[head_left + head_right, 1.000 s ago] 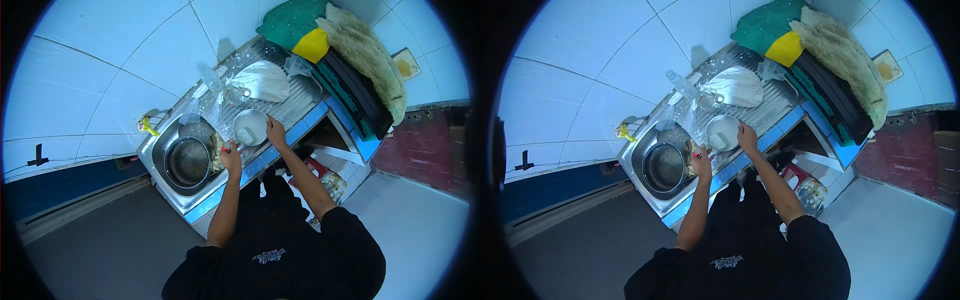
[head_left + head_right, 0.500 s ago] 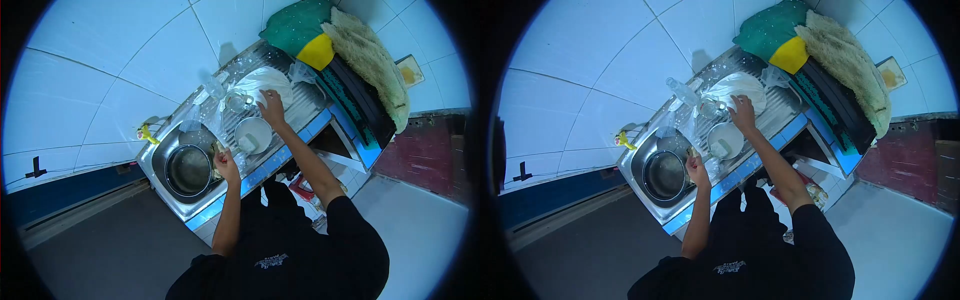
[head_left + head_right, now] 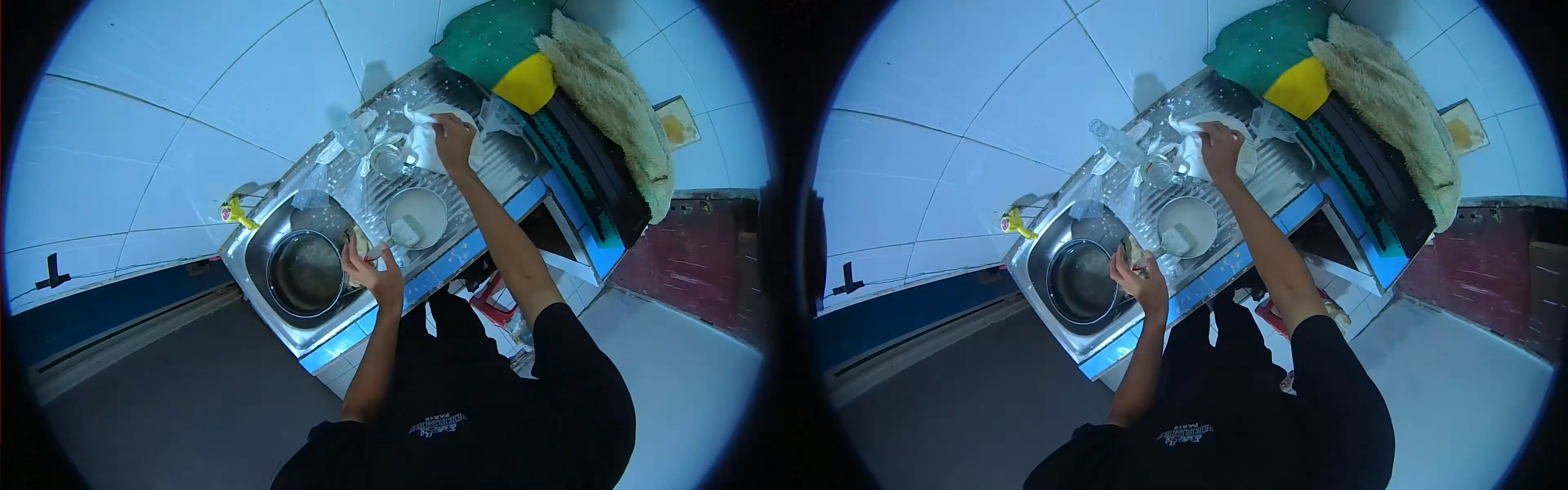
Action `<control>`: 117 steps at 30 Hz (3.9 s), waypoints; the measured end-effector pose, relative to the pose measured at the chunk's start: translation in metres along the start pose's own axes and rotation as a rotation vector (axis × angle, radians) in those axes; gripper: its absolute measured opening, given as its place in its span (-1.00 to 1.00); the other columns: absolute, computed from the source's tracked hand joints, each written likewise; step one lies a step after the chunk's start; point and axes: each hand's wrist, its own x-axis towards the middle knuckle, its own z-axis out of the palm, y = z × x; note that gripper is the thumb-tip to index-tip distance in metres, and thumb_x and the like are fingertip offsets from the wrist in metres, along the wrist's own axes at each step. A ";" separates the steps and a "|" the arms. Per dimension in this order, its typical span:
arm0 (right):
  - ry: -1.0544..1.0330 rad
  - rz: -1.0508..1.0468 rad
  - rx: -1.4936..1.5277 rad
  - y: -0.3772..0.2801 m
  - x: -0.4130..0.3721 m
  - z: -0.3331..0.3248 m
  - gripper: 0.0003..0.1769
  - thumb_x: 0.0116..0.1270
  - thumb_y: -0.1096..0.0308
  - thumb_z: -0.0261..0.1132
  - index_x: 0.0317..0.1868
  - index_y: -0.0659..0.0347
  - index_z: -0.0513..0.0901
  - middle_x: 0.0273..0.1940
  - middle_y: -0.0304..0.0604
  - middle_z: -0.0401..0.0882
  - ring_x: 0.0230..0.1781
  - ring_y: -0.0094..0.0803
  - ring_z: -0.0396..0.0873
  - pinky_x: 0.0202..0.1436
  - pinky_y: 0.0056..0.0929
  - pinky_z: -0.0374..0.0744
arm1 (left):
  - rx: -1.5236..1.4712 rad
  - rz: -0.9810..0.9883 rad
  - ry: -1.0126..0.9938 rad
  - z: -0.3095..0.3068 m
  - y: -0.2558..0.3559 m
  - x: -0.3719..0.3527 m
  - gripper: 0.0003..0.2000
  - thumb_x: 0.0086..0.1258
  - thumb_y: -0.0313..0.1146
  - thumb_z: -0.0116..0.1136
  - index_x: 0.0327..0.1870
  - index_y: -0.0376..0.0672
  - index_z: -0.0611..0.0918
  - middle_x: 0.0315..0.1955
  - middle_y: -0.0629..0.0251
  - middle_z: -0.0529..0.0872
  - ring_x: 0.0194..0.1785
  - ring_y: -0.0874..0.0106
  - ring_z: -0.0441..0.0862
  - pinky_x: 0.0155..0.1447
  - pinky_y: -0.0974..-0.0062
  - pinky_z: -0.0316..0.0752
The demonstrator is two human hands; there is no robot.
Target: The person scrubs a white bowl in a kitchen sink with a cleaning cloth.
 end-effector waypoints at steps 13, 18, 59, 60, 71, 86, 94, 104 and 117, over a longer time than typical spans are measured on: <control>0.148 0.045 0.382 -0.016 0.022 -0.093 -0.79 0.17 0.63 0.19 -0.18 0.36 0.66 -0.35 -0.05 0.63 -0.34 -0.32 0.61 -0.23 -0.46 0.51 | -0.314 0.316 -0.677 0.115 0.051 0.043 -0.15 0.13 -0.19 0.40 0.34 -0.40 0.16 0.25 -0.17 0.29 0.35 0.03 0.26 0.41 0.22 0.14; 0.099 -0.075 0.428 -0.033 0.021 -0.120 -0.80 0.19 0.62 0.21 -0.16 0.40 0.66 -0.36 -0.08 0.63 -0.38 -0.45 0.54 -0.27 -0.54 0.47 | -0.254 0.464 -0.517 0.160 0.107 0.067 0.09 0.01 -0.11 0.46 0.40 -0.41 -0.09 0.34 -0.26 0.07 0.42 -0.14 0.05 0.43 -0.05 -0.04; -0.796 1.286 1.909 0.065 -0.205 -0.142 -0.36 0.45 -0.13 -0.09 0.24 0.25 0.41 0.13 -0.02 0.51 0.09 -0.27 0.53 0.17 -0.32 0.52 | -1.351 -0.915 -0.703 0.087 0.089 -0.051 -0.68 0.46 0.01 -0.04 -0.39 -0.04 0.40 -0.78 0.42 0.27 -0.75 0.51 0.27 -0.50 0.44 0.35; -0.729 1.337 1.858 0.064 -0.218 -0.167 -0.36 0.45 -0.13 -0.09 0.24 0.24 0.40 0.13 -0.02 0.51 0.09 -0.26 0.53 0.17 -0.32 0.52 | -1.368 -0.934 -0.670 0.092 0.083 -0.048 -0.68 0.46 0.00 -0.04 -0.38 -0.04 0.40 -0.77 0.42 0.28 -0.74 0.51 0.29 -0.50 0.42 0.38; -0.407 1.500 1.604 0.019 -0.217 -0.202 -0.42 0.45 0.04 -0.03 0.33 0.27 0.32 0.26 -0.01 0.42 0.26 -0.18 0.41 0.34 -0.20 0.37 | -1.483 -1.151 -0.658 0.115 0.047 -0.047 -0.73 0.34 -0.07 0.16 -0.22 -0.05 0.46 -0.67 0.38 0.48 -0.63 0.42 0.50 -0.46 0.35 0.48; -0.246 1.335 1.238 0.002 -0.225 -0.215 -0.53 0.47 0.21 0.04 0.26 0.33 0.36 0.17 0.03 0.48 0.12 -0.18 0.53 0.21 -0.22 0.51 | -1.622 -1.198 -0.654 0.112 0.047 -0.063 -0.72 0.37 -0.11 0.12 -0.06 -0.06 0.47 -0.51 0.35 0.52 -0.52 0.42 0.56 -0.41 0.31 0.52; -0.202 1.244 1.274 -0.029 -0.215 -0.216 -0.63 0.40 0.27 0.10 0.10 0.33 0.49 0.01 0.01 0.58 -0.01 -0.22 0.61 0.02 -0.28 0.62 | -1.463 -1.177 -0.658 0.109 0.047 -0.068 -0.71 0.33 -0.11 0.18 -0.07 -0.02 0.47 -0.49 0.37 0.53 -0.54 0.44 0.54 -0.48 0.41 0.52; -0.260 1.153 0.980 -0.042 -0.207 -0.214 -0.47 0.44 0.14 0.14 0.27 0.26 0.29 0.11 -0.02 0.49 0.06 -0.26 0.56 0.08 -0.31 0.57 | -1.432 -1.193 -0.660 0.111 0.041 -0.069 -0.74 0.31 -0.13 0.21 -0.10 0.01 0.48 -0.55 0.45 0.50 -0.61 0.54 0.45 -0.61 0.58 0.35; -0.251 1.161 0.954 -0.044 -0.210 -0.210 -0.47 0.35 0.35 0.25 0.27 0.23 0.29 0.07 -0.04 0.50 0.01 -0.31 0.56 -0.01 -0.39 0.60 | -1.342 -1.269 -0.582 0.110 0.040 -0.067 -0.80 0.28 -0.18 0.24 -0.21 0.03 0.49 -0.62 0.50 0.39 -0.69 0.59 0.34 -0.62 0.57 0.23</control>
